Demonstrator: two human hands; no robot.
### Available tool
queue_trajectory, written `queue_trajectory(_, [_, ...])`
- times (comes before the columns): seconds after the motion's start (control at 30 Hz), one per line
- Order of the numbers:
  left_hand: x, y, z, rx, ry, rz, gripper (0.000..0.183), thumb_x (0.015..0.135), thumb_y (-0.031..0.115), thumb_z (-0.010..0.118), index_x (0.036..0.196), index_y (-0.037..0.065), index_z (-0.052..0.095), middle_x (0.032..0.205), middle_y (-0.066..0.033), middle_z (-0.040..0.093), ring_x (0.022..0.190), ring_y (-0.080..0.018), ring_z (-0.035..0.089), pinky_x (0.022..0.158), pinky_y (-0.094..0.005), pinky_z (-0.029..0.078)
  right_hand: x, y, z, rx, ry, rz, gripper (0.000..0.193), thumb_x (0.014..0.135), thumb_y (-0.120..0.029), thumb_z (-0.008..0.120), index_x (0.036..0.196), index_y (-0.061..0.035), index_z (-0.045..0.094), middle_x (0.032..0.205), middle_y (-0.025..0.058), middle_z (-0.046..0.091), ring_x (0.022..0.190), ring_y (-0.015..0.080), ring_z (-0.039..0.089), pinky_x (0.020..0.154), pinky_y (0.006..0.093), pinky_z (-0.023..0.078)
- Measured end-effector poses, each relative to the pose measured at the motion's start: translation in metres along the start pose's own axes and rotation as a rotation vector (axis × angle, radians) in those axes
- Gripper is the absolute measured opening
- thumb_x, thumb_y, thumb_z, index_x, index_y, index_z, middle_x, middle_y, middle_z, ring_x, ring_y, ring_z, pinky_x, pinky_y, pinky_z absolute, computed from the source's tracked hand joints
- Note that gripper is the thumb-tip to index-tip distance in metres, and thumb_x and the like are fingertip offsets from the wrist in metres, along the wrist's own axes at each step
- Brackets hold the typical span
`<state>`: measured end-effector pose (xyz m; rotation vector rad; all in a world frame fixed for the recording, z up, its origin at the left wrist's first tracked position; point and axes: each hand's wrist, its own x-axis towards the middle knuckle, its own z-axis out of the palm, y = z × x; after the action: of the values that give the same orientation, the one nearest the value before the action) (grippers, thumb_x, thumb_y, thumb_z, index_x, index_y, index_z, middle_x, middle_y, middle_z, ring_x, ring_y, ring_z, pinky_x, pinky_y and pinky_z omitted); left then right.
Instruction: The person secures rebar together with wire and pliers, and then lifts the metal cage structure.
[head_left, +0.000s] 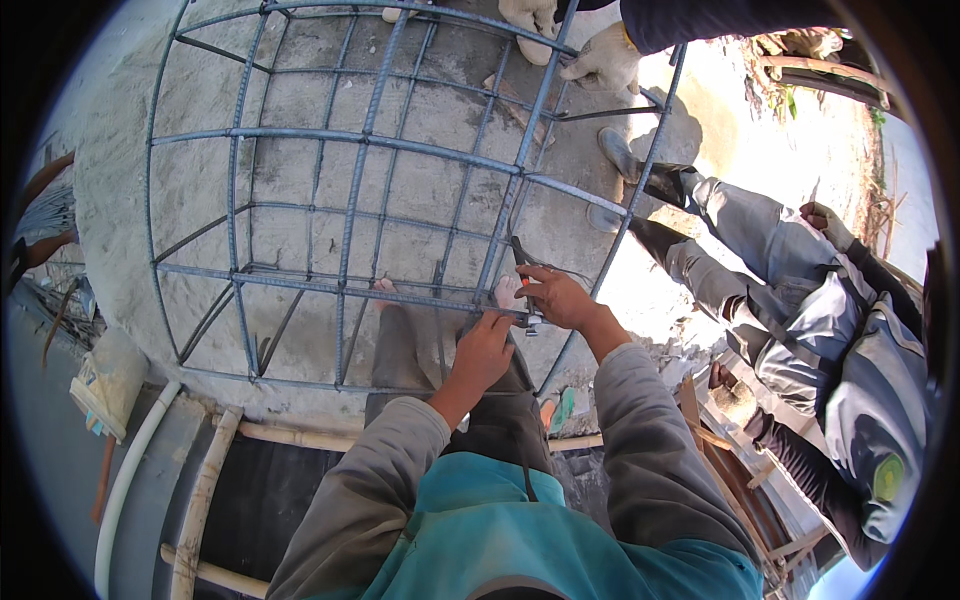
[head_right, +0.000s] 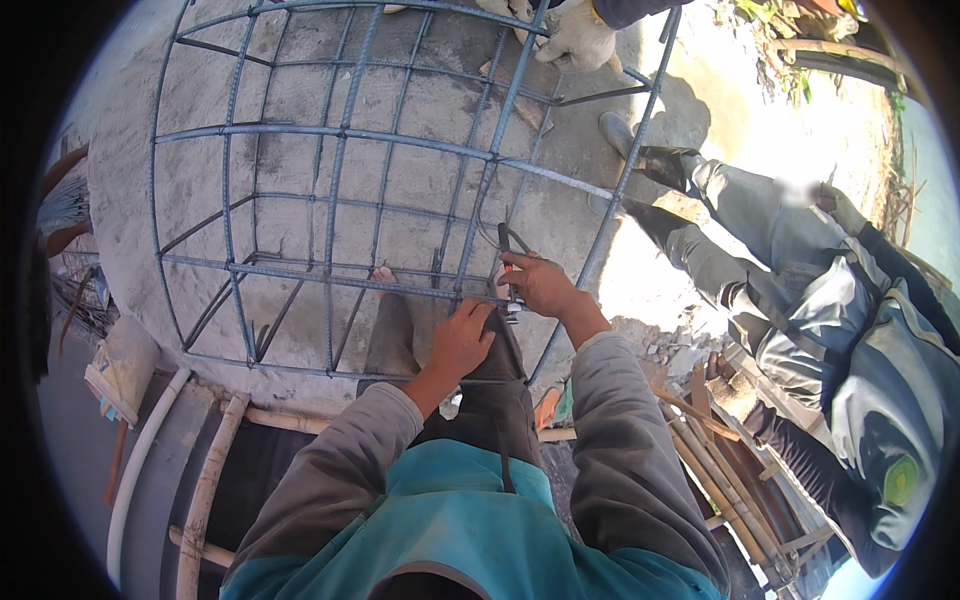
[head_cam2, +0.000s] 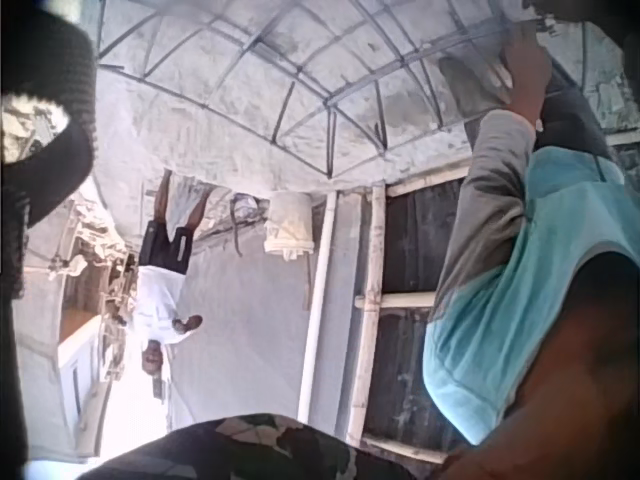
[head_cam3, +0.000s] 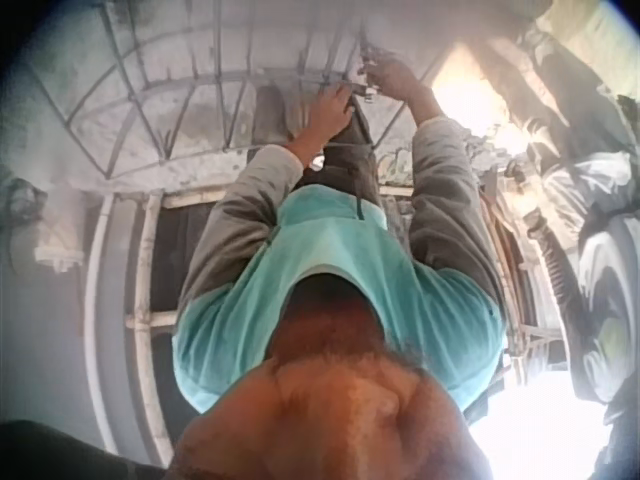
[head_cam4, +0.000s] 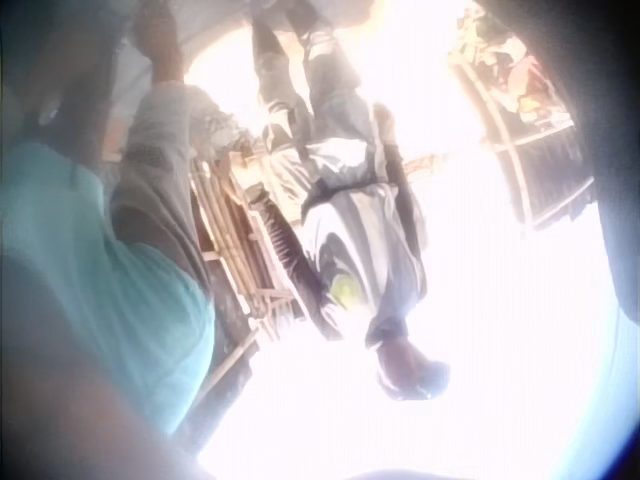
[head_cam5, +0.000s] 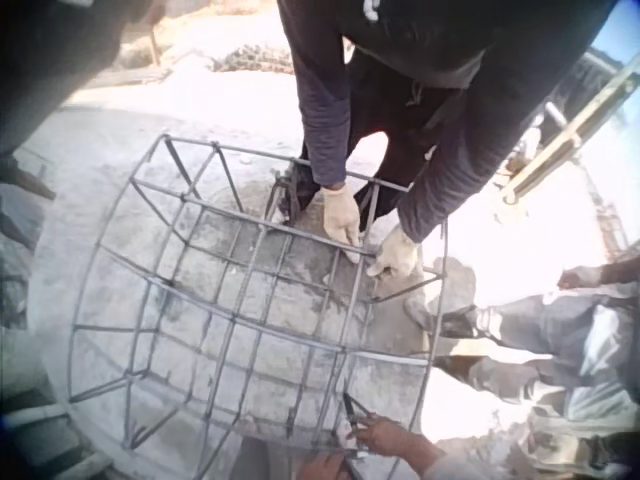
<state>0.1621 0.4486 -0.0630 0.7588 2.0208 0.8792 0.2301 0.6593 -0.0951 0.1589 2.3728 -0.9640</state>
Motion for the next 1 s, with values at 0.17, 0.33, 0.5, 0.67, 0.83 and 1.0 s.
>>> queue_trajectory(0.17, [0.002,0.015,0.022,-0.102,0.095,-0.089,0.042,0.068,0.008,0.072,0.108,0.007,0.062,0.103,-0.0105,0.053,0.094,-0.0322,0.060,0.076,-0.0415,0.051,-0.003,0.001,-0.023,-0.211,0.028,-0.232,0.019,0.082,-0.017,0.063,0.100,-0.0163,0.070,0.129,0.0026,0.058,0.122,0.0272,0.050,0.100,0.0431,0.039])
queue_trajectory(0.33, [-0.012,0.021,0.005,-0.104,0.142,0.255,0.037,0.066,0.011,0.073,0.101,0.007,0.064,0.101,-0.0122,0.054,0.095,-0.0340,0.057,0.077,-0.0411,0.049,-0.065,-0.045,-0.048,-0.178,0.224,-0.231,0.017,0.079,-0.017,0.067,0.095,-0.0153,0.071,0.107,0.0005,0.064,0.099,0.0271,0.056,0.093,0.0386,0.042])
queue_trajectory(0.5, [-0.032,0.081,-0.021,-0.775,0.042,0.139,0.022,0.073,0.007,0.064,0.093,0.002,0.057,0.089,-0.0123,0.057,0.078,-0.0312,0.057,0.069,-0.0366,0.047,-0.113,-0.104,-0.080,0.238,0.272,-0.138,0.027,0.075,-0.012,0.073,0.101,-0.0098,0.065,0.106,0.0045,0.063,0.097,0.0257,0.057,0.086,0.0379,0.045])
queue_trajectory(0.67, [-0.028,0.152,-0.070,-1.188,-0.007,0.178,0.018,0.087,0.017,0.055,0.090,0.000,0.053,0.085,-0.0119,0.054,0.073,-0.0264,0.053,0.067,-0.0361,0.044,-0.137,-0.153,-0.092,1.113,0.027,0.186,0.020,0.084,-0.008,0.067,0.102,-0.0045,0.059,0.094,0.0062,0.065,0.092,0.0205,0.061,0.080,0.0367,0.049])
queue_trajectory(0.83, [0.062,0.115,-0.098,-0.790,0.570,0.295,0.039,0.090,0.031,0.056,0.110,-0.003,0.053,0.101,-0.0162,0.055,0.091,-0.0263,0.056,0.082,-0.0384,0.044,-0.123,-0.157,-0.146,1.279,0.106,0.221,0.016,0.083,0.003,0.062,0.090,-0.0044,0.049,0.100,0.0167,0.063,0.088,0.0213,0.063,0.076,0.0343,0.051])
queue_trajectory(1.0, [0.109,0.084,-0.070,-1.610,0.124,-0.684,0.025,0.091,0.013,0.043,0.108,-0.001,0.057,0.080,-0.0038,0.054,0.072,-0.0167,0.055,0.071,-0.0346,0.049,-0.068,-0.129,-0.214,0.551,0.074,0.624,0.012,0.076,0.003,0.054,0.085,-0.0040,0.053,0.085,0.0110,0.065,0.080,0.0199,0.064,0.072,0.0322,0.050])
